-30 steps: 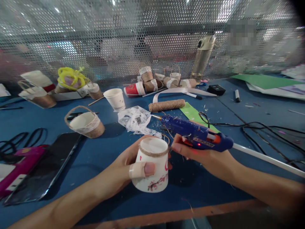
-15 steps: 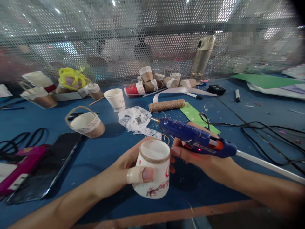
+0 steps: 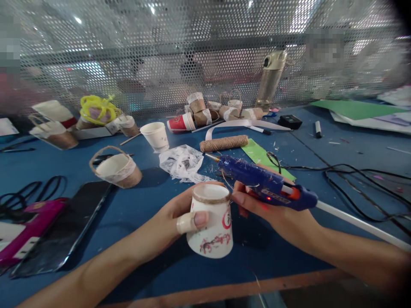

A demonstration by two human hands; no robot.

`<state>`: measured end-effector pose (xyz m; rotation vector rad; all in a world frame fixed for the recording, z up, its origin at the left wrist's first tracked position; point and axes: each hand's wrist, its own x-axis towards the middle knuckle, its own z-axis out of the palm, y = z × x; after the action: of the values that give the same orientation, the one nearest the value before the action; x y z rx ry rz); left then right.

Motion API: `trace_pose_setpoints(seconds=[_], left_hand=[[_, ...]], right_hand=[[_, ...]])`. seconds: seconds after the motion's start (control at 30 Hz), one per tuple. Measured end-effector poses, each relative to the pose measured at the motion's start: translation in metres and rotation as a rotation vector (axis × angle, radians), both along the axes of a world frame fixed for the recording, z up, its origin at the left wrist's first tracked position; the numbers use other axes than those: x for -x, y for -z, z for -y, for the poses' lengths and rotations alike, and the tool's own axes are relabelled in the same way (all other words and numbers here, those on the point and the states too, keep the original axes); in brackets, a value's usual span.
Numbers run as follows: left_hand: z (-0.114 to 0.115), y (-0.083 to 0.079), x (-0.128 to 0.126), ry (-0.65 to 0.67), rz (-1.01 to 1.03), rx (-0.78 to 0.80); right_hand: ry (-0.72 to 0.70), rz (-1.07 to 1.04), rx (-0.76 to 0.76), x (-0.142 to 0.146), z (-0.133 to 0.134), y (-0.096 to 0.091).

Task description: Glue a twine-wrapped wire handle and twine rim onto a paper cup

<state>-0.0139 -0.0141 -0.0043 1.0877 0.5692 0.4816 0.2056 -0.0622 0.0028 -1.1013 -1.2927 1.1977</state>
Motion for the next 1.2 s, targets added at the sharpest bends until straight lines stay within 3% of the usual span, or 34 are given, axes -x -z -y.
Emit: trace_pose_setpoints(seconds=[0.27, 0.43, 0.67, 1.03, 1.2], left_hand=[[0.001, 0.002, -0.001, -0.01, 0.051, 0.07], [0.0, -0.001, 0.0, -0.003, -0.109, 0.004], [0.002, -0.007, 0.0, -0.193, -0.049, 0.014], [-0.001, 0.001, 0.003, -0.087, 0.046, 0.013], [-0.001, 0.001, 0.003, -0.12, 0.073, 0.068]], right_hand=[[0.092, 0.104, -0.114, 0.004, 0.001, -0.001], [0.13, 0.179, -0.102, 0.004, 0.003, 0.005], [0.131, 0.253, -0.217, -0.002, 0.004, 0.007], [0.169, 0.316, -0.291, -0.005, 0.005, 0.007], [0.184, 0.292, -0.309, -0.001, 0.006, 0.003]])
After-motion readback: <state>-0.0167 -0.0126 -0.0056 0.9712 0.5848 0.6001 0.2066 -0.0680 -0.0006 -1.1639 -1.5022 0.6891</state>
